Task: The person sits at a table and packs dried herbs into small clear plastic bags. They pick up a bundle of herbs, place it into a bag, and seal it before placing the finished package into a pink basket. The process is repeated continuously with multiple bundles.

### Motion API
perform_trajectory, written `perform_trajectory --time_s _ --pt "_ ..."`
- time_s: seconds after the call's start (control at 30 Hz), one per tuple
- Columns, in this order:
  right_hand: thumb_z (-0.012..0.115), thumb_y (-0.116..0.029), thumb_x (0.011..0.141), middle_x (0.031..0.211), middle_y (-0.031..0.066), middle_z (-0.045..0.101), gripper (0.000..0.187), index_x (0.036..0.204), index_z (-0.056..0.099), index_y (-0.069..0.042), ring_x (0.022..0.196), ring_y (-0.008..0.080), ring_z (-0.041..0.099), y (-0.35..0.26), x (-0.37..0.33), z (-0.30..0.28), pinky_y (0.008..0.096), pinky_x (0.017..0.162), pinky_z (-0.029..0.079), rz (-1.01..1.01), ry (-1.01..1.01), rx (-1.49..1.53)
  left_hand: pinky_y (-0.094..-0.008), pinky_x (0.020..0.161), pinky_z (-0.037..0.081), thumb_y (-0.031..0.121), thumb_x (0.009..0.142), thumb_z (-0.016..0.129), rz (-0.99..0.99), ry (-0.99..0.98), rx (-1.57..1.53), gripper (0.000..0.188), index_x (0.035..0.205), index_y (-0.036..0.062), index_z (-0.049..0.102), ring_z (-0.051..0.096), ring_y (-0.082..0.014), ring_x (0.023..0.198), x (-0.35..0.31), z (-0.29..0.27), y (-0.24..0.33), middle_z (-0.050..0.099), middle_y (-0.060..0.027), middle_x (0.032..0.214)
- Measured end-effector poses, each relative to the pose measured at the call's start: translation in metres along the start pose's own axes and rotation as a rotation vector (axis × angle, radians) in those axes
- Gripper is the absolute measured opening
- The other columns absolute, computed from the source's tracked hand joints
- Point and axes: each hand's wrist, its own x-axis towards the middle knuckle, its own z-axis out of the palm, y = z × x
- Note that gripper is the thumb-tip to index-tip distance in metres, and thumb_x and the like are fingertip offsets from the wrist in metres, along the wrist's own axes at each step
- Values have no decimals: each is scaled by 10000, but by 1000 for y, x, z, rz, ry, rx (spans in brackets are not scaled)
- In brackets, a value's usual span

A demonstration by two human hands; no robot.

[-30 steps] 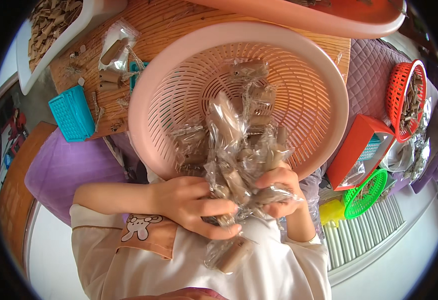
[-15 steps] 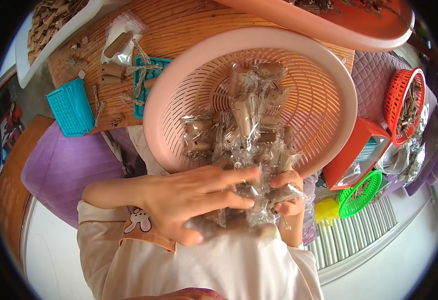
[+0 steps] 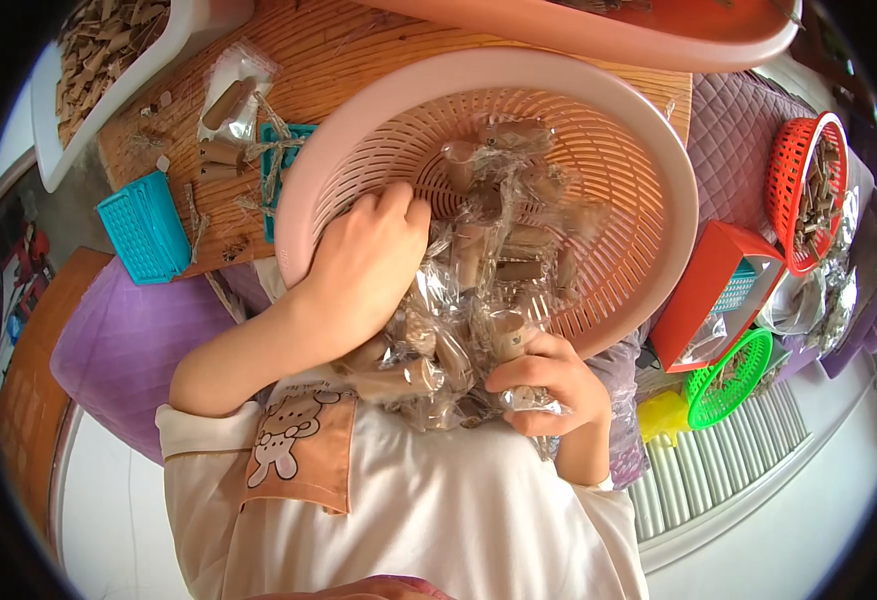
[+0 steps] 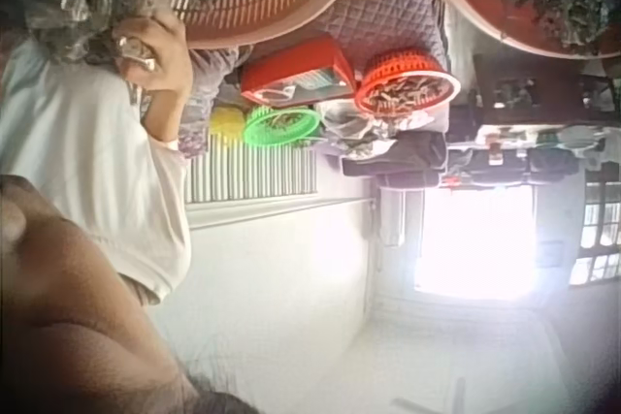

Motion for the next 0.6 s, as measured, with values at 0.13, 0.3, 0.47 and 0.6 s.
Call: perform_trajectory --time_s 0.13,0.3,0.47,0.6 --pt "682 -85 628 892 126 529 278 886 616 -6 761 275 517 0 0 0 345 665 426 -33 -48 -18 -355 831 446 9 592 615 272 -111 -14 291 880 -9 582 462 -257 1010 3 0 -3 505 -91 1042" --pt "693 -96 641 929 136 529 288 905 617 -11 784 292 525 -1 -4 0 355 707 438 -47 -65 -17 -340 793 453 45 519 683 331 -118 -49 405 901 -32 573 493 -267 933 1 12 -5 510 -120 1010" --pt "694 -91 640 938 142 529 289 908 620 -15 787 293 529 -4 -5 1 353 703 442 1 -61 -23 -325 757 464 24 497 683 359 -130 -33 406 862 -92 548 527 -272 850 2 20 -4 510 -170 912" --pt "692 -87 639 912 130 531 276 896 622 -13 773 283 527 -2 -1 2 346 682 438 -43 -38 0 -363 834 440 3 627 571 418 -200 -135 279 886 -97 553 511 -316 909 1 18 -9 544 -166 883"
